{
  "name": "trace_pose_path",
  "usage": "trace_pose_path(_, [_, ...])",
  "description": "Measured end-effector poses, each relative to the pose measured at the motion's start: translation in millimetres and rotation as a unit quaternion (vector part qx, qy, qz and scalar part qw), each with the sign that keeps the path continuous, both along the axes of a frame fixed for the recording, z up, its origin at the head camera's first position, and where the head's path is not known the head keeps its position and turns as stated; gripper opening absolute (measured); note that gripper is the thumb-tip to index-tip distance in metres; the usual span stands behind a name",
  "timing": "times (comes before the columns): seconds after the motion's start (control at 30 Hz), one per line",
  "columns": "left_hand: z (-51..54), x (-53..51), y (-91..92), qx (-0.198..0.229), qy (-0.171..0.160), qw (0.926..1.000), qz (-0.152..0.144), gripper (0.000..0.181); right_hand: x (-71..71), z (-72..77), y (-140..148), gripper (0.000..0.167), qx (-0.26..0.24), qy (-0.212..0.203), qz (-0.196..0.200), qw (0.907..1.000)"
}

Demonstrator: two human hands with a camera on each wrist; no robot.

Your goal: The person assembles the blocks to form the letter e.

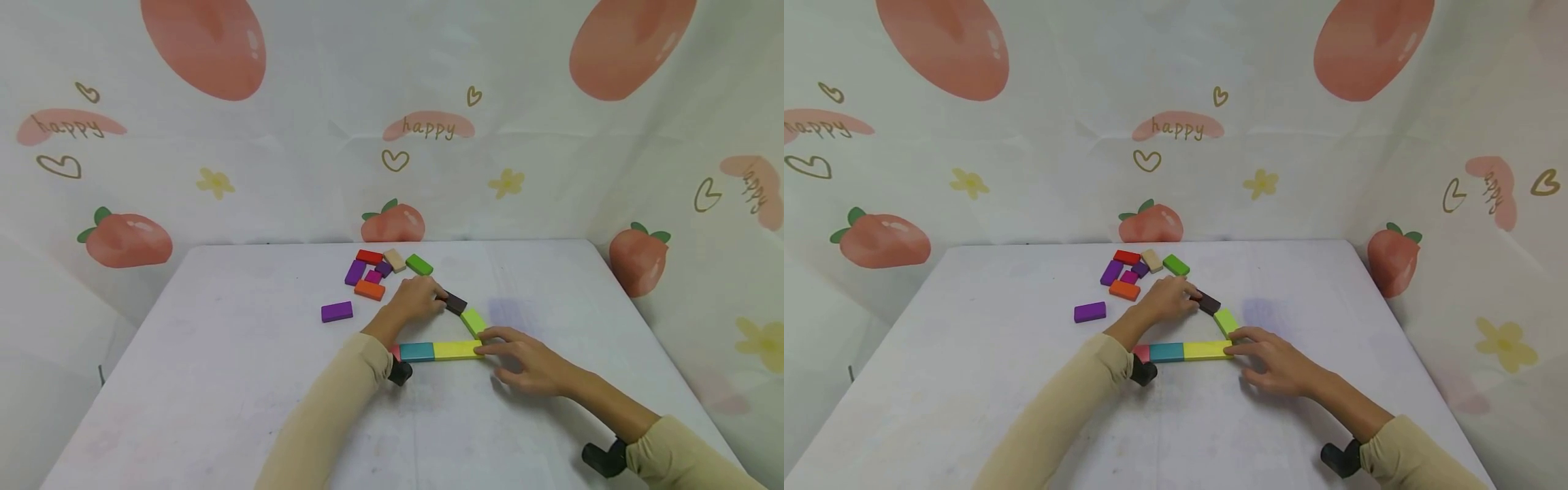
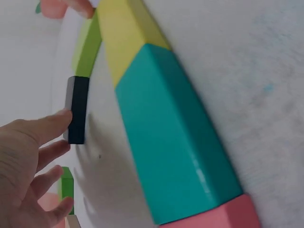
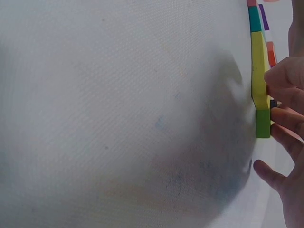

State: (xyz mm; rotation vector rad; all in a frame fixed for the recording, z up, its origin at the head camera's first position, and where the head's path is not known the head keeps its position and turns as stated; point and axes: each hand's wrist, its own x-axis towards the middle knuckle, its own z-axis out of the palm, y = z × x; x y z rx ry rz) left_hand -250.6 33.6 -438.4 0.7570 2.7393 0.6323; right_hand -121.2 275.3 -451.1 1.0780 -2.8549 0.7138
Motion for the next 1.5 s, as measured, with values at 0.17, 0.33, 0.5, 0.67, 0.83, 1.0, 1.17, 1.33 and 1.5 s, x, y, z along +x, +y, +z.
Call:
trace_pose_path(0.17, [3.8, -6.6, -8.2, 0.023, 0.011, 0.9995, 0.02, 0.029, -0.6, -1.0, -1.2, 0.039, 0.002, -0.011, 0.002, 0.9999])
trace_pose_path(0.33, [5.0, -18.4, -19.7, 0.016, 0.087, 0.9945, 0.056, 0.034, -0.5, -1.6, -1.6, 0.039, 0.003, -0.01, 0.003, 0.9999])
trace_pose_path(0.5, [4.6, -24.7, -29.6, -0.059, 0.098, 0.9907, 0.074, 0.046, -0.6, -2.1, -1.4, 0.04, 0.004, -0.011, 0.001, 0.9999])
trace_pose_path(0.67, [2.3, -25.5, -33.9, -0.123, 0.072, 0.9879, 0.061, 0.053, -1.3, -1.9, -1.5, 0.04, 0.003, -0.017, 0.002, 0.9998])
trace_pose_path(0.83, [-0.6, -25.3, -35.5, -0.175, 0.05, 0.9821, 0.047, 0.057, -1.7, -2.7, -2.1, 0.04, 0.0, -0.015, 0.004, 0.9999])
trace_pose_path(1.0, [1.4, -26.0, -35.6, -0.189, 0.051, 0.9803, 0.028, 0.057, -1.0, -2.4, -2.3, 0.04, 0.0, -0.004, 0.0, 1.0])
trace_pose_path(1.17, [7.2, -23.4, -34.7, -0.195, 0.049, 0.9796, 0.006, 0.055, -0.5, -2.0, -1.8, 0.04, 0.001, -0.003, -0.003, 1.0])
trace_pose_path(1.33, [12.8, -16.6, -37.0, -0.194, 0.063, 0.9788, -0.018, 0.05, 0.0, -1.6, -0.5, 0.04, 0.003, -0.008, -0.006, 0.9999])
trace_pose_path(1.5, [12.3, -13.1, -44.6, -0.169, 0.063, 0.9829, -0.037, 0.045, 0.4, -2.0, 0.8, 0.04, 0.0, -0.005, -0.007, 1.0])
